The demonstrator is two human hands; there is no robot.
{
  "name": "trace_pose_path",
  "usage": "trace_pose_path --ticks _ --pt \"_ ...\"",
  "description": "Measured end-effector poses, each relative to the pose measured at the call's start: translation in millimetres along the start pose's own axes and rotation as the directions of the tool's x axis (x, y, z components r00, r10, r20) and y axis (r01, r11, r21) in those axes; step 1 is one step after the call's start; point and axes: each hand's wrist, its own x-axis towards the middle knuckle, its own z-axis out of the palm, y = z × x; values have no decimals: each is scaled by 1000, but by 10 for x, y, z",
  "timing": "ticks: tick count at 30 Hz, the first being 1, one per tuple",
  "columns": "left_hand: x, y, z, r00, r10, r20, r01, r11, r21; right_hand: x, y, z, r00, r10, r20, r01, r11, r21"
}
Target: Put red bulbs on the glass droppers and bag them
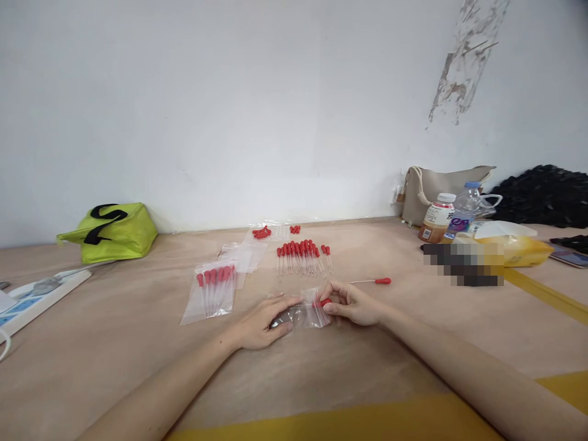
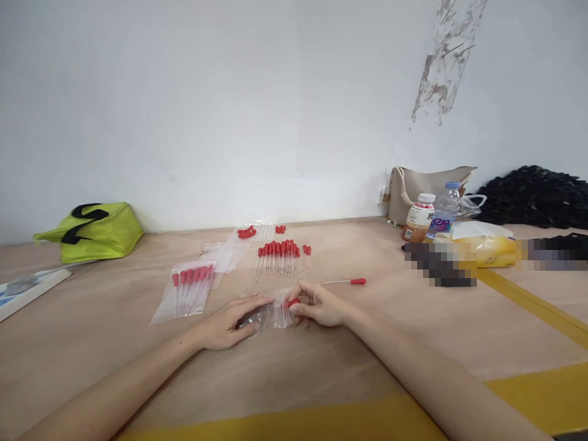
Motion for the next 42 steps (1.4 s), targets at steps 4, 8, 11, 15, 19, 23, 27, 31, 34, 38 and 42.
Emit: trace_pose_path --ticks 4,8,11,15,19,23,27,31,34,38,42 --pt "-30 7 -8 1000 4 -22 -4 1000 -8 31 29 8 996 -48 -69 47 999 -25" --pt "-114 -51 -64 993 -49 -105 48 999 -17 53 30 -36 985 -15 -171 -3 994 -109" --pt "-170 -134 -90 990 -100 -98 97 995 -39 56 -9 -32 983 -86 -162 42 965 -258" --pt "-182 -197 -76 993 -88 -76 85 996 -39 45 -51 -20 976 -187 -108 109 859 -501" --pt "-165 -202 -60 992 -79 -97 76 997 -33 26 -15 -99 980 -89 -180 9 913 -408" --pt "-158 -195 -68 993 -75 -92 72 997 -39 5 8 -139 967 39 -251 -98 969 -225" --pt "-159 -169 -81 991 -99 -89 92 993 -79 26 37 -57 953 62 -298 -119 977 -179" --pt "-174 -142 -93 984 -157 -86 145 981 -126 42 52 -156 913 2 -408 -133 947 -292" --pt "-180 -143 -96 985 -158 -71 147 980 -134 -66 -61 -483 853 -165 -496 -179 799 -575" --pt "-173 -157 -90 988 -138 -69 131 986 -106 -353 -237 -992 877 -103 -470 -343 550 -761" --pt "-167 -169 -79 988 -133 -74 128 990 -66 -517 -172 -1232 910 117 -397 -378 627 -681"
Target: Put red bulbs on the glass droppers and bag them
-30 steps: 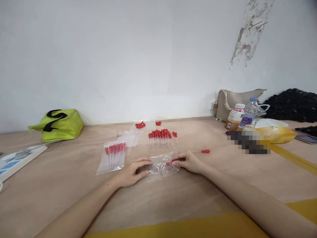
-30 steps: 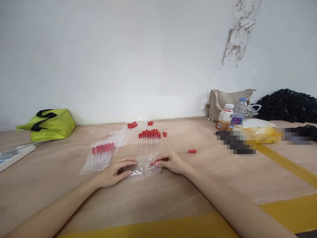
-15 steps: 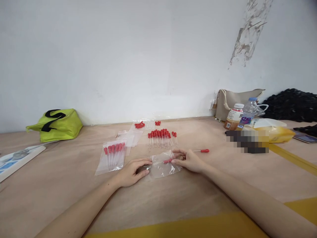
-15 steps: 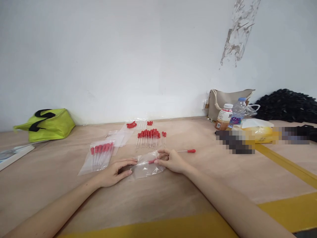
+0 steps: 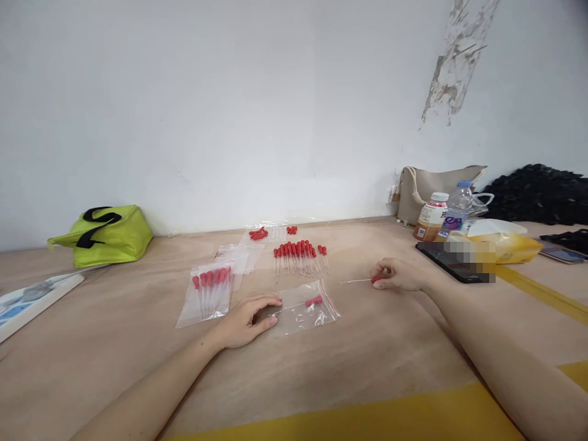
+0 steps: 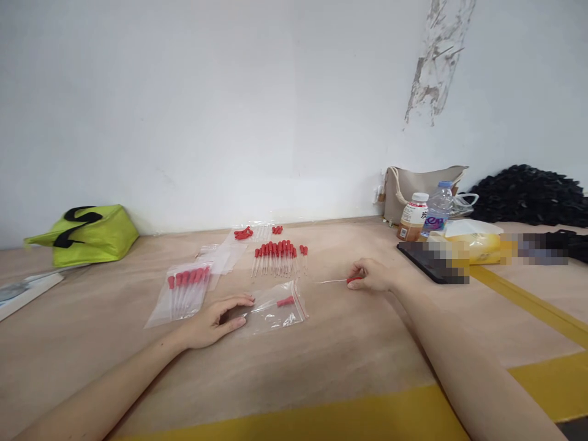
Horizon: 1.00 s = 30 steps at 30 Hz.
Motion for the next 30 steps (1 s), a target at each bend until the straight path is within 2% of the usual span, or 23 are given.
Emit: trace_pose_path --ticks 2,6,9,13,20,26,30 --pt "1 -8 4 1000 -2 -1 2 1000 11 9 41 40 999 -23 40 20 997 73" --pt "-1 -23 4 1000 -5 1 5 1000 18 5 -104 91 992 -120 -32 123 985 118" --pt "-5 -22 1 1000 -6 2 6 1000 19 -30 -301 98 983 -176 -43 180 978 101" --pt "-7 -12 2 1000 -9 0 9 1000 14 -62 -435 115 970 -242 12 240 968 72" --pt "-3 -11 5 1000 7 -10 -7 1000 -1 -47 -424 147 971 -236 -26 237 970 59" --pt "-10 -5 3 1000 -18 -9 18 1000 14 5 -631 480 929 -346 -133 353 935 33" --pt "1 5 6 1000 -30 -2 30 999 19 -2 -766 713 916 -376 -140 396 901 178"
